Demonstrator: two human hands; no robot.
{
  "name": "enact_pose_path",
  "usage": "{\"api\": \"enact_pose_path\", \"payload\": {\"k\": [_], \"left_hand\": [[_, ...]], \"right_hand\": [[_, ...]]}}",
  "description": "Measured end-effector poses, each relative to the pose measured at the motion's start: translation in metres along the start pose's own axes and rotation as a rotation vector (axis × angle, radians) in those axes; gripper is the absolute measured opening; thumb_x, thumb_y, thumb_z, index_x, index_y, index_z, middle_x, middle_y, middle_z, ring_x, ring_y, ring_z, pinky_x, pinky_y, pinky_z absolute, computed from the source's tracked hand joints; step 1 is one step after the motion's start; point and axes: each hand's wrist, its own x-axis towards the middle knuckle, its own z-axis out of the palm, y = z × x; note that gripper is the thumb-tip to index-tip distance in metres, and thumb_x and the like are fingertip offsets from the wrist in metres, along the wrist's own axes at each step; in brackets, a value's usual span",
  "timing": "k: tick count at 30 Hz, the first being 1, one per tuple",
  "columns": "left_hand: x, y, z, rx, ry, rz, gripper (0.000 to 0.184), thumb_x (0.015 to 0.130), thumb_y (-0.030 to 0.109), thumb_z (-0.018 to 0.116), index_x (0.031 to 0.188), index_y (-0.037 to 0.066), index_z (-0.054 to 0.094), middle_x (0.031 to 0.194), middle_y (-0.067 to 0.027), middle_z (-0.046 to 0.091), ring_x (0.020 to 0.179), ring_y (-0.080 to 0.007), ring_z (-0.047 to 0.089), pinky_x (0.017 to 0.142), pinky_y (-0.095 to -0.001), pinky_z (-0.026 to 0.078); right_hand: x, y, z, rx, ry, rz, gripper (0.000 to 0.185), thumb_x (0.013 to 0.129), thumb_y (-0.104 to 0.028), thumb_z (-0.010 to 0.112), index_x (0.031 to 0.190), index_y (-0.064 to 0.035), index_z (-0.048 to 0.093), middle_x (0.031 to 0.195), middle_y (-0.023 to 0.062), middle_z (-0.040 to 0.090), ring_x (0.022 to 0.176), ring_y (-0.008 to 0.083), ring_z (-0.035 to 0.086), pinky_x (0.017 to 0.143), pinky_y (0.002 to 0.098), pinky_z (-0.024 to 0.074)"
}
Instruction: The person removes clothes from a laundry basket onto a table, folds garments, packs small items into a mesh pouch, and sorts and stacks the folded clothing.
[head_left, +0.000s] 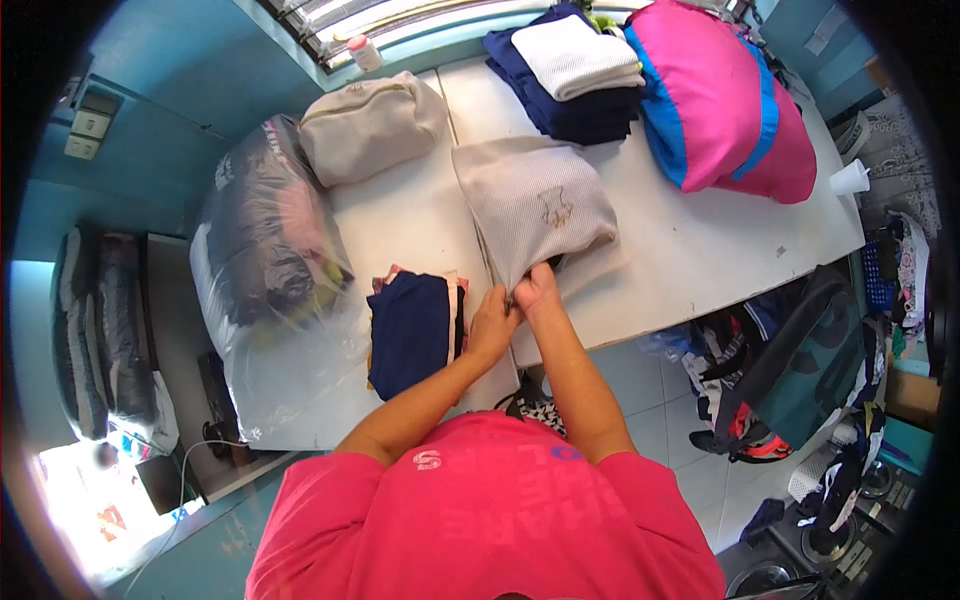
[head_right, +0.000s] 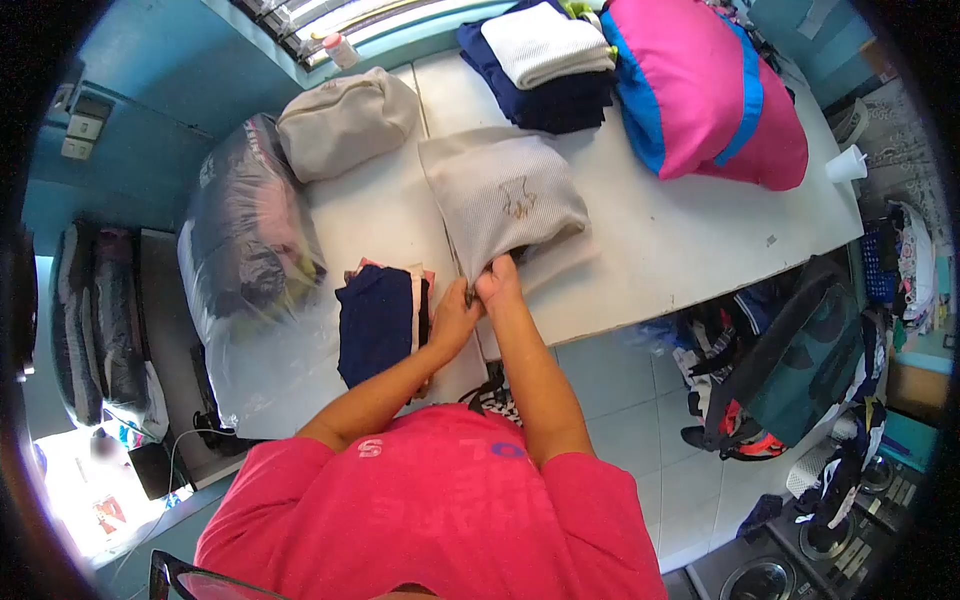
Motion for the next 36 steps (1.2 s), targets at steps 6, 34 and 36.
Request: {"api": "enact_pose_path", "payload": {"k": [6, 34, 36], "left_hand": [[-0.004, -0.007, 0.008, -0.137, 0.349, 0.182, 0.024, 0.072, 0.009, 0.056, 0.089, 0.002, 0.041, 0.085, -0.0194, 0.048, 0.082, -0.0369, 0.049, 0.071, -0.0422, 0.041], [0.101, 0.111, 0.076, 0.856, -0.116, 0.948, 0.033, 0.073, 0.016, 0.055, 0.104, 0.005, 0.055, 0.107, -0.0121, 0.053, 0.107, -0.0256, 0.047, 0.101, -0.0448, 0.024], [0.115, 0.112, 0.088, 0.959, -0.168, 0.905, 0.029, 0.074, 0.017, 0.054, 0.101, 0.006, 0.057, 0.103, -0.0112, 0.055, 0.105, -0.0245, 0.049, 0.102, -0.0461, 0.021]], "right_hand": [[-0.019, -0.026, -0.027, -0.605, -0.147, 0.298, 0.039, 0.091, -0.026, 0.043, 0.12, -0.0001, 0.044, 0.123, 0.011, 0.047, 0.107, 0.0247, 0.047, 0.093, 0.0364, 0.0386], [-0.05, -0.041, -0.04, -1.306, 0.019, -0.877, 0.038, 0.086, -0.02, 0.049, 0.118, -0.0005, 0.045, 0.12, 0.0157, 0.047, 0.107, 0.0241, 0.046, 0.089, 0.0349, 0.0378], [-0.042, -0.039, -0.042, -1.291, 0.023, -0.842, 0.037, 0.086, -0.02, 0.049, 0.117, -0.0005, 0.045, 0.119, 0.0158, 0.047, 0.107, 0.0244, 0.046, 0.088, 0.0349, 0.0379]]}}
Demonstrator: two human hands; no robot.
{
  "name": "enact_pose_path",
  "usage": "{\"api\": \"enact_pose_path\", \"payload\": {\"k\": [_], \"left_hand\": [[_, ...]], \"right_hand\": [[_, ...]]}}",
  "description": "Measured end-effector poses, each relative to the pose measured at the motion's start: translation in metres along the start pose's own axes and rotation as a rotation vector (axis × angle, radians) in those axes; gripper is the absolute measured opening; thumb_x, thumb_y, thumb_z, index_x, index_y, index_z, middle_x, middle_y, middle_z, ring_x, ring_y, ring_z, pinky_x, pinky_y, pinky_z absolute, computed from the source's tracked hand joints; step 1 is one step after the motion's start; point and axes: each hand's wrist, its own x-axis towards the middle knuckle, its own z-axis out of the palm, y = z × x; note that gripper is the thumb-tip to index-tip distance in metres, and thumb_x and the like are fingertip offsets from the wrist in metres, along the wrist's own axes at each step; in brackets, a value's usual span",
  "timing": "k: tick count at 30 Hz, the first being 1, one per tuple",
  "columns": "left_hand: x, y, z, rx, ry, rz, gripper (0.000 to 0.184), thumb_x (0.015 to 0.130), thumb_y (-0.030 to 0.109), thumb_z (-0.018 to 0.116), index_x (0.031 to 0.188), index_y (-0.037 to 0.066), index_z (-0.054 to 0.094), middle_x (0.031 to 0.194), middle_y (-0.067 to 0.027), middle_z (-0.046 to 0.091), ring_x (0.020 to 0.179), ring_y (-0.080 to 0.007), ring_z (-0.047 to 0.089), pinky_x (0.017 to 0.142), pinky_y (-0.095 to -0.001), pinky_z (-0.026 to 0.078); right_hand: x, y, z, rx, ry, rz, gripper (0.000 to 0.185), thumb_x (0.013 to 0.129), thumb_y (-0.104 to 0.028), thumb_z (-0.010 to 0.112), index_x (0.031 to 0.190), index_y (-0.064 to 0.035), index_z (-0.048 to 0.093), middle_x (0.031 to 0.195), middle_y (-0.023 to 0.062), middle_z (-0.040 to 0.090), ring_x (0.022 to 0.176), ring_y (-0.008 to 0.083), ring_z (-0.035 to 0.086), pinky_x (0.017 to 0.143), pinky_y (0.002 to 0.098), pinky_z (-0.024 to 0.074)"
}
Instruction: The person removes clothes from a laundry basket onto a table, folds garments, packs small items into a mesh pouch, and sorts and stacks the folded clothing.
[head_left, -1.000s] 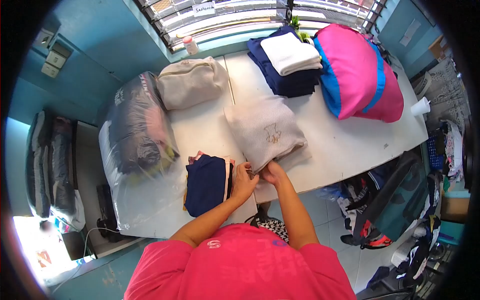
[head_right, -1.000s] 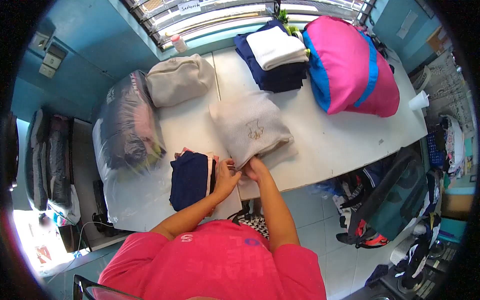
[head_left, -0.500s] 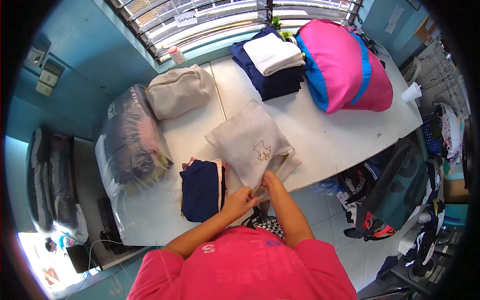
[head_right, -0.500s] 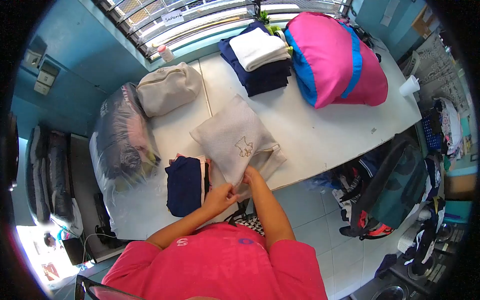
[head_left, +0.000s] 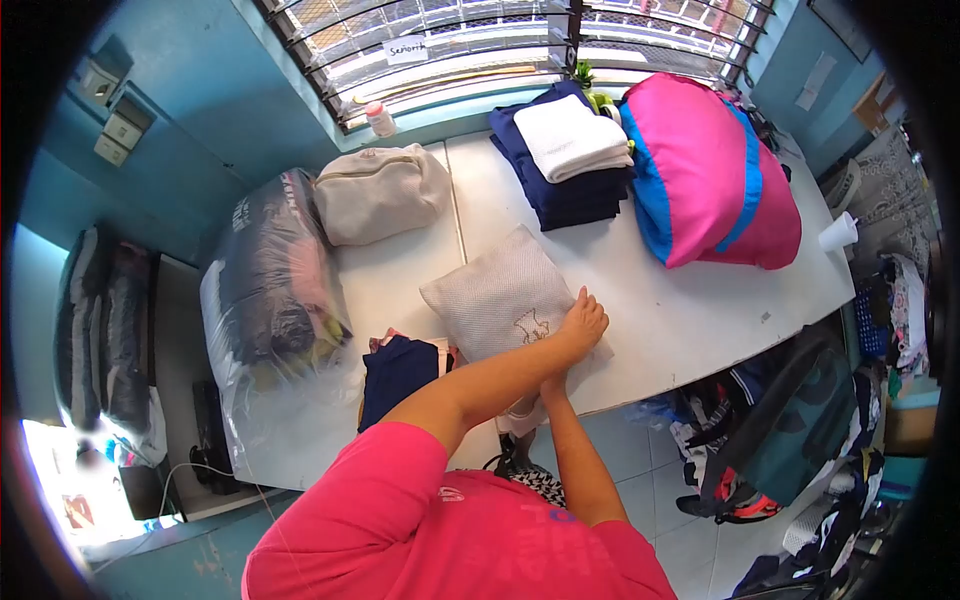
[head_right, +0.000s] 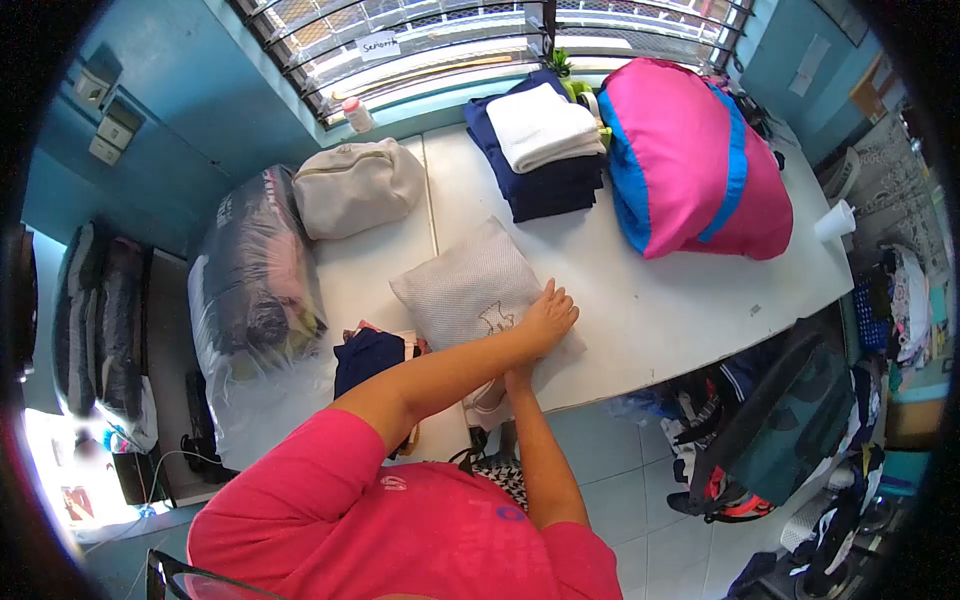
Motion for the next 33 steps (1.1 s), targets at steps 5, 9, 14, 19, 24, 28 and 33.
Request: {"api": "enact_pose_path", "payload": {"k": [5, 9, 14, 19, 24, 28, 33], "left_hand": [[0.006, -0.008, 0.018, -0.016, -0.207, 0.085, 0.019, 0.077, 0.017, 0.051, 0.089, 0.007, 0.061, 0.087, -0.0082, 0.059, 0.091, -0.0227, 0.055, 0.096, -0.0439, 0.03], [-0.004, 0.018, -0.004, -0.375, -0.048, 0.086, 0.011, 0.074, 0.015, 0.052, 0.078, 0.008, 0.059, 0.078, -0.0064, 0.056, 0.077, -0.022, 0.056, 0.073, -0.0364, 0.041], [-0.035, 0.057, -0.014, -0.545, 0.095, 0.12, 0.014, 0.071, 0.011, 0.053, 0.085, 0.007, 0.053, 0.086, -0.0084, 0.052, 0.082, -0.0228, 0.053, 0.073, -0.0343, 0.041], [-0.087, 0.028, -0.06, -0.745, 0.407, -0.026, 0.051, 0.067, 0.006, 0.059, 0.116, 0.006, 0.044, 0.121, -0.0157, 0.039, 0.113, -0.0329, 0.038, 0.095, -0.0428, 0.031], [-0.193, 0.031, -0.019, -0.792, 0.507, -0.616, 0.079, 0.064, 0.014, 0.067, 0.129, 0.004, 0.024, 0.13, -0.0208, 0.03, 0.12, -0.0366, 0.031, 0.102, -0.0436, 0.022], [-0.203, 0.044, 0.004, -0.959, 0.256, -0.961, 0.077, 0.068, 0.016, 0.065, 0.129, 0.0, 0.021, 0.127, -0.0239, 0.033, 0.117, -0.0403, 0.033, 0.099, -0.0423, 0.026], [-0.191, 0.024, 0.026, -1.109, -0.007, -1.077, 0.043, 0.08, 0.015, 0.054, 0.114, -0.004, 0.036, 0.099, -0.0275, 0.051, 0.094, -0.0414, 0.049, 0.081, -0.044, 0.039]], "right_hand": [[-0.001, 0.007, 0.003, 0.005, -0.021, 0.043, 0.036, 0.085, -0.019, 0.049, 0.116, -0.0004, 0.046, 0.118, 0.016, 0.048, 0.105, 0.025, 0.047, 0.088, 0.0348, 0.0383], [-0.007, 0.008, 0.001, -0.002, -0.034, 0.065, 0.035, 0.085, -0.018, 0.05, 0.115, -0.0004, 0.046, 0.116, 0.0161, 0.049, 0.104, 0.0255, 0.047, 0.087, 0.0348, 0.0386], [-0.013, 0.008, -0.004, -0.019, -0.044, 0.073, 0.034, 0.084, -0.016, 0.05, 0.114, -0.0003, 0.047, 0.115, 0.0163, 0.05, 0.103, 0.0261, 0.048, 0.087, 0.0347, 0.0389], [-0.004, 0.002, -0.006, -0.048, -0.035, 0.019, 0.033, 0.084, -0.015, 0.05, 0.113, -0.0002, 0.048, 0.113, 0.0165, 0.051, 0.102, 0.0268, 0.049, 0.086, 0.0347, 0.0393], [0.013, -0.002, 0.014, -0.096, -0.115, -0.072, 0.032, 0.083, -0.014, 0.05, 0.112, -0.0001, 0.049, 0.112, 0.0166, 0.052, 0.1, 0.0274, 0.049, 0.085, 0.0346, 0.0397], [0.022, -0.001, 0.04, -0.208, -0.261, -0.152, 0.031, 0.083, -0.013, 0.051, 0.111, 0.0, 0.049, 0.111, 0.0168, 0.052, 0.099, 0.0279, 0.05, 0.085, 0.0346, 0.0399], [0.035, 0.001, 0.059, -0.43, -0.343, -0.222, 0.03, 0.083, -0.012, 0.051, 0.11, 0.0001, 0.05, 0.109, 0.0169, 0.053, 0.098, 0.0285, 0.051, 0.084, 0.0345, 0.0403]]}}
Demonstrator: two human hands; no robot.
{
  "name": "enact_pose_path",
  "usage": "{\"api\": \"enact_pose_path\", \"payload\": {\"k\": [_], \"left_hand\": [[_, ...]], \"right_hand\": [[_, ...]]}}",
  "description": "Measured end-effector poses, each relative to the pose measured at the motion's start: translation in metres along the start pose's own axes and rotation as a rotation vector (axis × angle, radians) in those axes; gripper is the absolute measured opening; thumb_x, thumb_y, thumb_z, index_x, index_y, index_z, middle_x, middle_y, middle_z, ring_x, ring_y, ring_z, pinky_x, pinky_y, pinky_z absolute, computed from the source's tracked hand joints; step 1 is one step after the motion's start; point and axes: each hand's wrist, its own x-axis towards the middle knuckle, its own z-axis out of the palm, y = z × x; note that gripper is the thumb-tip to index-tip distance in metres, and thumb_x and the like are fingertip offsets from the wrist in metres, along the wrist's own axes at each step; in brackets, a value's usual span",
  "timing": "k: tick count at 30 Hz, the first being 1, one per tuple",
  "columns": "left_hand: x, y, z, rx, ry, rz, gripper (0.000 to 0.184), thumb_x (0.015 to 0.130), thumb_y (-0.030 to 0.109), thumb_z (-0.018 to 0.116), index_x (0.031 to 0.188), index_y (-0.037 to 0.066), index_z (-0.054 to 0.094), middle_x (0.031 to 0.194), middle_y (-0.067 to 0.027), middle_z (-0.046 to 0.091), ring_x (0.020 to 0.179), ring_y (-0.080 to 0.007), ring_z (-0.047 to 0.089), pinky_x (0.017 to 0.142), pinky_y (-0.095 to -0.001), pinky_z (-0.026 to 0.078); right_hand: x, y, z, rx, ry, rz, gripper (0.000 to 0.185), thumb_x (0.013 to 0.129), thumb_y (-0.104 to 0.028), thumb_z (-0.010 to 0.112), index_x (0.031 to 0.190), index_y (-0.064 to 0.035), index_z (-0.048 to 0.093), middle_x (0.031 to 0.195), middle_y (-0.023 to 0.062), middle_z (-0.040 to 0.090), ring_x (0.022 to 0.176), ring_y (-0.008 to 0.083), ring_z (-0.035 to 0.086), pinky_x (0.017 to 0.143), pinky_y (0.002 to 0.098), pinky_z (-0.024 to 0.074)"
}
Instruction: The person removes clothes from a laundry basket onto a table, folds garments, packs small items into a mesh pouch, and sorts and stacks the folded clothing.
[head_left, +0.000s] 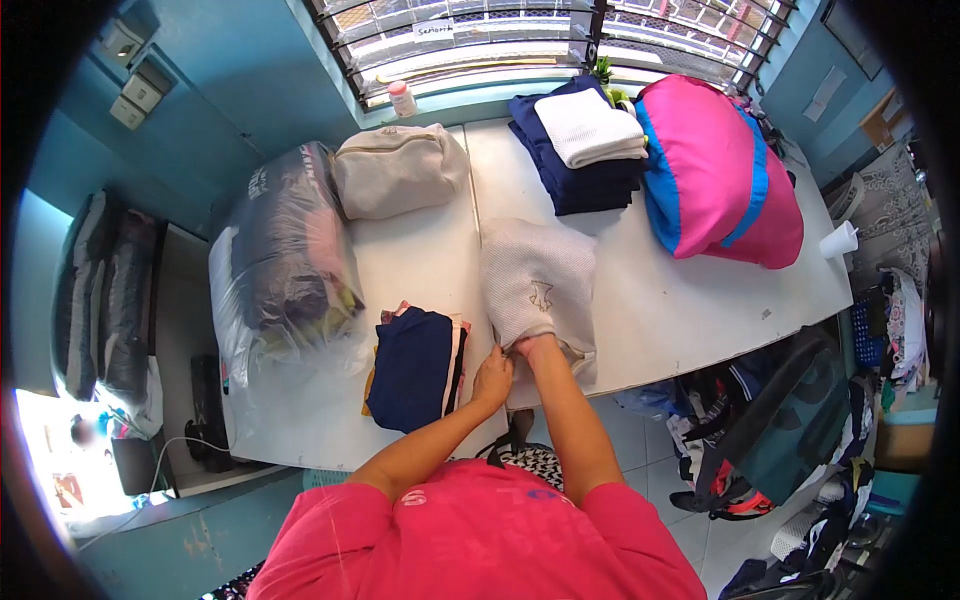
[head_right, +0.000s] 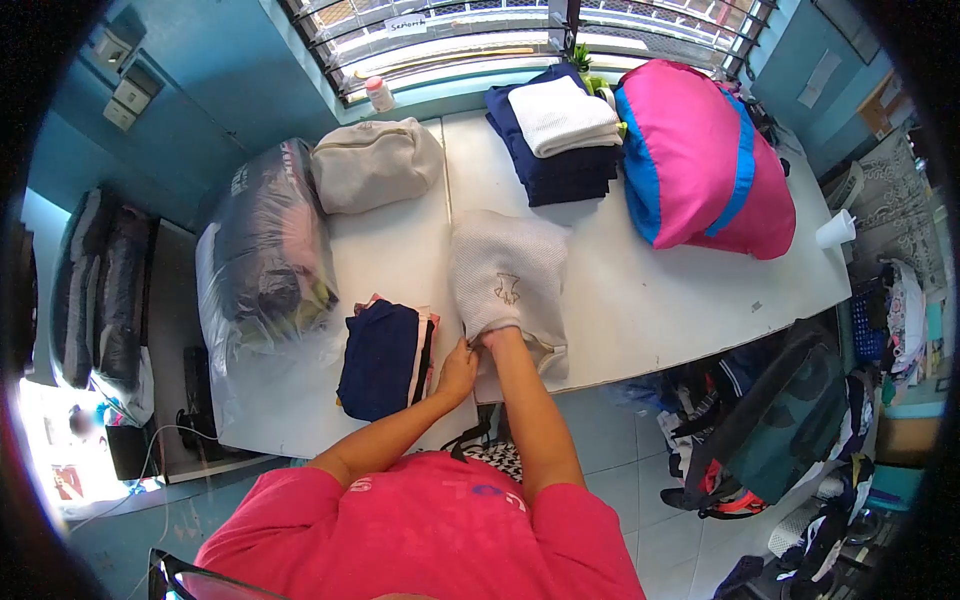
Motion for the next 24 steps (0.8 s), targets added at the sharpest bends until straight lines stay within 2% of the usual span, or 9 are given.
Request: {"api": "enact_pose_path", "payload": {"k": [2, 6, 8, 10, 12, 13, 17, 19, 24], "left_hand": [[-0.016, -0.004, -0.002, -0.053, 0.106, 0.219, 0.026, 0.085, 0.013, 0.045, 0.105, -0.004, 0.04, 0.081, -0.0259, 0.054, 0.076, -0.0432, 0.052, 0.07, -0.0457, 0.04], [-0.045, -0.024, -0.023, -0.034, 0.113, 0.244, 0.028, 0.086, 0.013, 0.046, 0.109, -0.001, 0.04, 0.084, -0.0239, 0.054, 0.076, -0.0403, 0.053, 0.07, -0.0439, 0.041], [-0.034, -0.032, -0.035, -0.09, 0.102, 0.023, 0.032, 0.085, 0.012, 0.047, 0.114, 0.0, 0.04, 0.088, -0.0235, 0.056, 0.081, -0.0356, 0.056, 0.073, -0.0404, 0.042], [-0.032, -0.024, -0.042, -0.165, 0.052, 0.016, 0.05, 0.081, 0.011, 0.053, 0.127, 0.003, 0.032, 0.111, -0.0238, 0.051, 0.105, -0.0307, 0.049, 0.088, -0.0362, 0.037], [-0.043, -0.005, -0.038, -0.226, 0.179, 0.151, 0.071, 0.075, 0.01, 0.058, 0.135, 0.004, 0.019, 0.135, -0.0222, 0.029, 0.125, -0.0299, 0.029, 0.103, -0.0339, 0.022], [-0.052, 0.011, -0.046, -0.211, 0.089, 0.136, 0.081, 0.076, 0.014, 0.058, 0.134, -0.008, 0.007, 0.14, -0.0237, 0.01, 0.13, -0.0369, 0.012, 0.106, -0.0379, 0.015], [-0.055, 0.052, -0.073, -0.133, 0.266, 0.561, 0.072, 0.077, 0.016, 0.057, 0.134, -0.004, 0.017, 0.141, -0.0228, 0.011, 0.13, -0.0349, 0.015, 0.106, -0.0396, 0.014], [-0.032, 0.07, -0.097, -0.168, 0.264, 0.561, 0.06, 0.08, 0.015, 0.053, 0.131, -0.002, 0.028, 0.14, -0.0214, 0.017, 0.128, -0.0356, 0.02, 0.105, -0.0403, 0.016], [0.064, 0.13, -0.122, 0.138, 0.441, 0.786, 0.044, 0.085, 0.018, 0.048, 0.126, 0.005, 0.041, 0.136, -0.018, 0.03, 0.126, -0.0346, 0.026, 0.103, -0.0421, 0.018]], "right_hand": [[0.002, 0.001, 0.004, -0.076, -0.01, 0.004, 0.03, 0.082, -0.011, 0.051, 0.11, 0.0001, 0.05, 0.108, 0.017, 0.053, 0.098, 0.0288, 0.051, 0.084, 0.0345, 0.0404], [-0.003, 0.0, 0.006, -0.185, -0.018, 0.005, 0.029, 0.082, -0.01, 0.051, 0.109, 0.0002, 0.051, 0.107, 0.0171, 0.054, 0.097, 0.0293, 0.052, 0.084, 0.0345, 0.0407], [-0.007, 0.001, 0.006, -0.216, -0.027, -0.004, 0.028, 0.082, -0.01, 0.051, 0.109, 0.0002, 0.051, 0.107, 0.0172, 0.054, 0.096, 0.0295, 0.052, 0.083, 0.0344, 0.0409], [-0.014, 0.004, 0.008, -0.226, -0.042, -0.018, 0.028, 0.082, -0.009, 0.051, 0.108, 0.0003, 0.051, 0.106, 0.0173, 0.055, 0.096, 0.0298, 0.052, 0.083, 0.0344, 0.041], [-0.03, 0.009, 0.006, -0.212, -0.058, -0.033, 0.028, 0.081, -0.009, 0.052, 0.108, 0.0003, 0.052, 0.105, 0.0173, 0.055, 0.095, 0.03, 0.053, 0.083, 0.0344, 0.0412], [-0.041, 0.011, 0.003, -0.191, -0.064, -0.044, 0.028, 0.081, -0.008, 0.052, 0.107, 0.0003, 0.052, 0.105, 0.0174, 0.055, 0.095, 0.0302, 0.053, 0.083, 0.0344, 0.0412], [-0.102, -0.009, -0.046, -0.075, -0.124, -0.074, 0.027, 0.081, -0.008, 0.052, 0.107, 0.0004, 0.052, 0.104, 0.0175, 0.056, 0.094, 0.0305, 0.053, 0.082, 0.0343, 0.0415], [-0.112, -0.038, -0.088, 0.233, -0.452, -0.041, 0.016, 0.081, -0.005, 0.049, 0.093, 0.0001, 0.058, 0.091, 0.0143, 0.06, 0.083, 0.03, 0.056, 0.077, 0.0349, 0.0433], [0.008, -0.096, -0.141, 0.002, 0.248, -0.346, 0.019, 0.082, -0.005, 0.048, 0.097, -0.002, 0.06, 0.092, 0.0128, 0.06, 0.087, 0.0277, 0.055, 0.079, 0.0349, 0.042]]}}
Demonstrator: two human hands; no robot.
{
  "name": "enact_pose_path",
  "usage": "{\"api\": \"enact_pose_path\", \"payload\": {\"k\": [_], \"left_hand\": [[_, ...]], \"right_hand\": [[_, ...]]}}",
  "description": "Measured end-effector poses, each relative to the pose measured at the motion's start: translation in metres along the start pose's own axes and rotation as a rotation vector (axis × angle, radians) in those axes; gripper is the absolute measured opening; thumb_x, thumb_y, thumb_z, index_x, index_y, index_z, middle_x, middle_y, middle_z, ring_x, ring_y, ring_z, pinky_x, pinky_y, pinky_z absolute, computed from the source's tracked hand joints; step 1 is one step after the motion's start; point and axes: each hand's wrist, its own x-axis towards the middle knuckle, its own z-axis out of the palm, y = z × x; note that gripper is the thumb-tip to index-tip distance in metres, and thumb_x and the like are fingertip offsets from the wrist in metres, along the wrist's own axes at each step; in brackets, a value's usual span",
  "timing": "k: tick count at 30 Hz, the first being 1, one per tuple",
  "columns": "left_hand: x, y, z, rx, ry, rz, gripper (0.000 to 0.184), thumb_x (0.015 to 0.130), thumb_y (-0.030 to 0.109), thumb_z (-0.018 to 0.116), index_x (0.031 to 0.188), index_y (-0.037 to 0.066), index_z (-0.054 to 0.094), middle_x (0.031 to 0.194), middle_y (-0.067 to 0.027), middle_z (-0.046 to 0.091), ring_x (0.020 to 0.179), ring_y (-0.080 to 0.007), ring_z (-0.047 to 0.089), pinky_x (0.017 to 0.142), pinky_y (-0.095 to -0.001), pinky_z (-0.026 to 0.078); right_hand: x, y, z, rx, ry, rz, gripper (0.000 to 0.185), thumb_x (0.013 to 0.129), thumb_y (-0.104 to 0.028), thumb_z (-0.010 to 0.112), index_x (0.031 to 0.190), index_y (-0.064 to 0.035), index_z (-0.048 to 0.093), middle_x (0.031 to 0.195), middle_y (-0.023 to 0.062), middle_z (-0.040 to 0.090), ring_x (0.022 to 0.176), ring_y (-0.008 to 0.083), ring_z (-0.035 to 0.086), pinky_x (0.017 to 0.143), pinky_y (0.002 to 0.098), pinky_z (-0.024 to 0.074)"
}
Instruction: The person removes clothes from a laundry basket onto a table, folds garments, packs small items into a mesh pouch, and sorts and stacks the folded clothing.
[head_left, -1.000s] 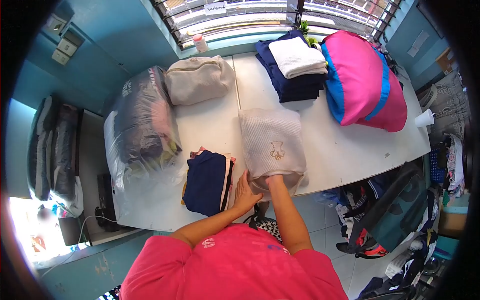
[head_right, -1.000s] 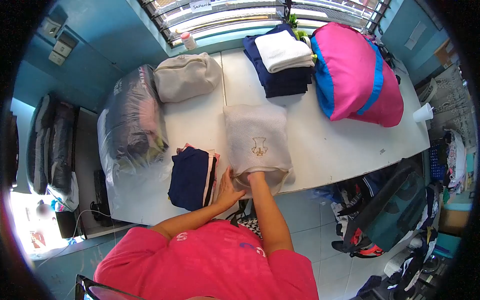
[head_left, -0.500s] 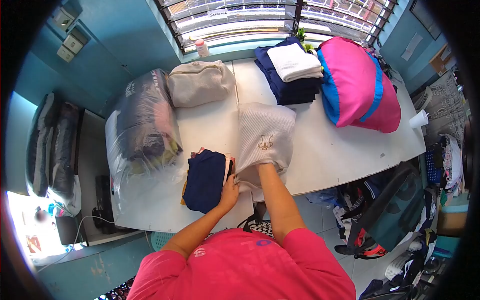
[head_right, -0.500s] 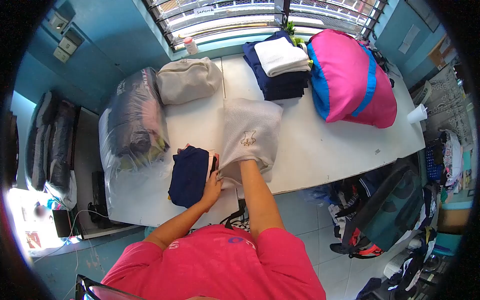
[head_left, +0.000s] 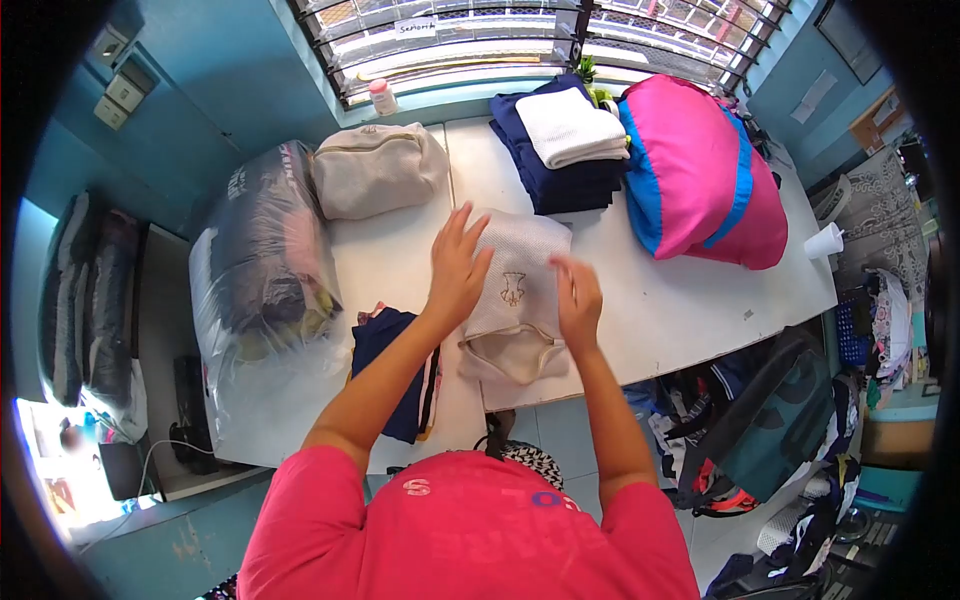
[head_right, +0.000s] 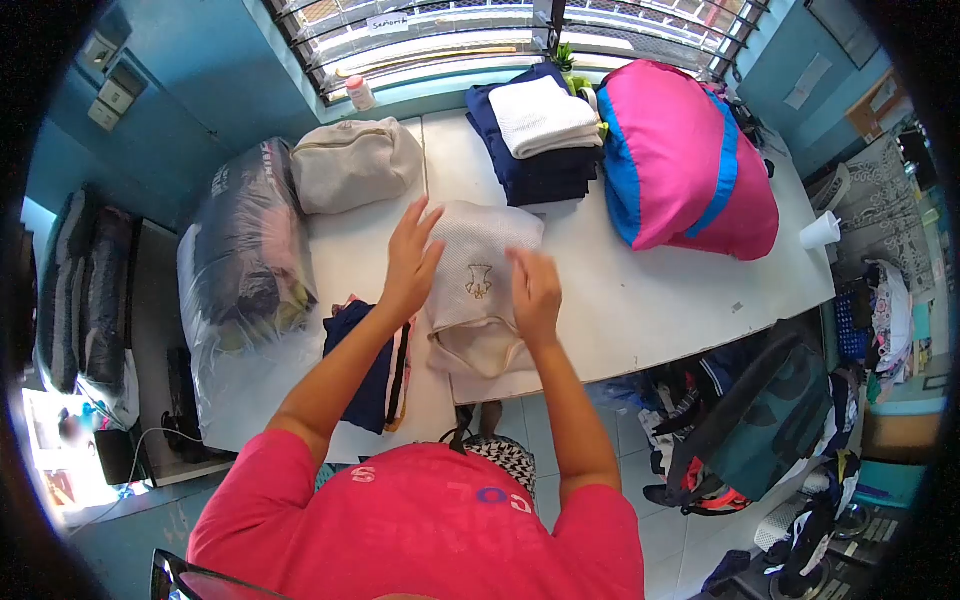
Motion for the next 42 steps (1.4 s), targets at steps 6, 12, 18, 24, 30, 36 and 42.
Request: {"api": "enact_pose_path", "payload": {"k": [6, 12, 18, 24, 30, 36, 42], "left_hand": [[0.009, -0.059, 0.098, 0.268, -0.176, -0.079, 0.054, 0.082, 0.027, 0.051, 0.132, 0.014, 0.035, 0.141, -0.0153, 0.022, 0.131, -0.0315, 0.018, 0.104, -0.0504, 0.012], [-0.027, -0.085, 0.118, 0.349, -0.272, -0.01, 0.063, 0.078, 0.036, 0.054, 0.135, 0.018, 0.031, 0.144, -0.0129, 0.014, 0.133, -0.0303, 0.012, 0.103, -0.0558, 0.008], [0.027, -0.088, 0.103, 0.365, -0.474, -0.092, 0.062, 0.082, 0.038, 0.05, 0.135, 0.015, 0.028, 0.144, -0.0136, 0.013, 0.132, -0.0324, 0.014, 0.103, -0.0522, 0.013], [-0.033, -0.063, -0.029, 0.062, -0.107, -0.096, 0.056, 0.08, 0.025, 0.057, 0.129, 0.006, 0.037, 0.137, -0.0155, 0.03, 0.125, -0.0321, 0.03, 0.102, -0.0392, 0.025], [-0.137, -0.064, -0.104, -0.214, -0.105, -0.556, 0.055, 0.081, 0.023, 0.057, 0.128, 0.002, 0.036, 0.129, -0.0149, 0.04, 0.12, -0.0264, 0.037, 0.1, -0.0339, 0.028], [-0.199, -0.096, -0.104, -0.161, -0.155, -0.781, 0.087, 0.071, 0.038, 0.066, 0.136, 0.002, 0.02, 0.138, -0.0199, 0.024, 0.127, -0.0307, 0.026, 0.104, -0.0346, 0.022], [-0.207, -0.124, -0.11, -0.528, -0.274, -1.165, 0.119, 0.056, 0.052, 0.073, 0.137, -0.001, 0.003, 0.139, -0.0238, 0.018, 0.125, -0.0341, 0.029, 0.101, -0.0376, 0.029]], "right_hand": [[0.04, 0.073, 0.065, -0.625, -0.21, -0.122, 0.041, 0.087, -0.032, 0.046, 0.125, -0.0159, 0.046, 0.131, 0.0122, 0.04, 0.123, 0.0318, 0.033, 0.099, 0.0454, 0.0272], [0.0, 0.113, 0.072, -0.693, -0.363, -0.107, 0.054, 0.084, -0.044, 0.045, 0.134, -0.0281, 0.032, 0.143, 0.0047, 0.021, 0.132, 0.027, 0.016, 0.104, 0.0492, 0.0144], [0.042, 0.114, 0.083, -0.708, -0.452, 0.077, 0.051, 0.082, -0.043, 0.05, 0.128, -0.0222, 0.041, 0.138, 0.0095, 0.03, 0.129, 0.0326, 0.023, 0.098, 0.059, 0.0196], [0.013, -0.123, -0.045, 1.094, -0.704, 0.128, 0.053, 0.088, -0.04, 0.039, 0.116, 0.0043, 0.05, 0.121, 0.0196, 0.049, 0.118, 0.0257, 0.041, 0.099, 0.0364, 0.0278], [-0.024, -0.209, -0.071, 1.58, -1.04, -0.116, 0.049, 0.088, -0.039, 0.04, 0.113, 0.0015, 0.051, 0.114, 0.0161, 0.052, 0.108, 0.0236, 0.047, 0.092, 0.035, 0.0331], [-0.036, -0.228, -0.051, 1.576, -0.965, -0.122, 0.044, 0.088, -0.038, 0.041, 0.11, -0.0013, 0.053, 0.107, 0.0127, 0.056, 0.099, 0.0215, 0.052, 0.084, 0.0336, 0.0385], [-0.061, -0.148, 0.033, 0.811, -0.668, 0.468, 0.044, 0.088, -0.04, 0.04, 0.11, -0.0044, 0.053, 0.101, 0.0086, 0.059, 0.094, 0.0171, 0.055, 0.081, 0.032, 0.0409]]}}
